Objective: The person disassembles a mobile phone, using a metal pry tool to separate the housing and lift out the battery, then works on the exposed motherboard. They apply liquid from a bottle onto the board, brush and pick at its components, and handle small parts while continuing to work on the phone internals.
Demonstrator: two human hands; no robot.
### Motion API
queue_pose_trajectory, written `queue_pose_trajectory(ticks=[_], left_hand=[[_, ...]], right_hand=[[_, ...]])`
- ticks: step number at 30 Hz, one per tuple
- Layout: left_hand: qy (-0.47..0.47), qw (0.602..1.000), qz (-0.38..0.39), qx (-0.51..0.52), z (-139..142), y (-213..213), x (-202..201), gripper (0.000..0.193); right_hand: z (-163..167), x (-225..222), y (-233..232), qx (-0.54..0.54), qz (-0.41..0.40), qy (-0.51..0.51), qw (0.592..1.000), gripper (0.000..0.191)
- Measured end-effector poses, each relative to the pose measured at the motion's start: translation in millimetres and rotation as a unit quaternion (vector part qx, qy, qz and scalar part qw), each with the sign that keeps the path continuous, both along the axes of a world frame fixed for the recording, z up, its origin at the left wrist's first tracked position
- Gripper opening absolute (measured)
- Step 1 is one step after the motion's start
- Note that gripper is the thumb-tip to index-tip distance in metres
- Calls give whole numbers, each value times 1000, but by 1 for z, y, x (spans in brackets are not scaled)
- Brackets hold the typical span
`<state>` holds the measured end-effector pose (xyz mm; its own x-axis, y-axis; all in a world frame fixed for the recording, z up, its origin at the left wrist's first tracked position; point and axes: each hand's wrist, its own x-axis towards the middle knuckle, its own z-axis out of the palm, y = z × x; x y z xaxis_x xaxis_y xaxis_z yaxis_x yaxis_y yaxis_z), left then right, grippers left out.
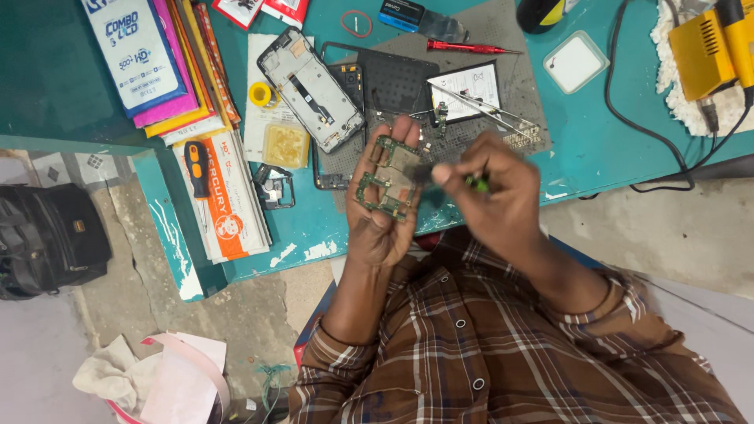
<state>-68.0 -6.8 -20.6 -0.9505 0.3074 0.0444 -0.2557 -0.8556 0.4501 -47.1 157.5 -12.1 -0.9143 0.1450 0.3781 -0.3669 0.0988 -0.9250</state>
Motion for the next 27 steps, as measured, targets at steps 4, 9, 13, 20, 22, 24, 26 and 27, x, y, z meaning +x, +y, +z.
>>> queue_pose_trajectory(ticks=[4, 9, 13, 20, 22, 24, 26, 27], left_hand=[[6, 1000, 6, -4, -3, 0, 0, 114], [-6, 999, 23, -22, -5, 1, -5, 113], [-30, 999, 11, -23, -3, 3, -4, 113], [-27, 996, 3, -82, -7, 11, 2, 103], [-31, 991, 15, -130, -10, 8, 2, 98], [2, 990, 12, -143, -14, 7, 0, 97], [37, 989, -2, -141, -19, 5, -2, 99], [55, 990, -14, -132, -21, 5, -3, 102]], right_hand=[[8, 11, -5, -2, 38, -37, 999, 22], [27, 12, -6, -98, 114, 25, 988, 14], [40, -2, 13, 166, 23, 57, 984, 53], [27, -9, 9, 176, 15, 52, 983, 15], [18, -6, 7, 20, 8, -54, 998, 11], [10, -1, 9, -159, 21, -233, 959, 9], [5, 4, 8, -288, 61, -300, 907, 9], [3, 7, 8, -350, 80, -332, 872, 10]])
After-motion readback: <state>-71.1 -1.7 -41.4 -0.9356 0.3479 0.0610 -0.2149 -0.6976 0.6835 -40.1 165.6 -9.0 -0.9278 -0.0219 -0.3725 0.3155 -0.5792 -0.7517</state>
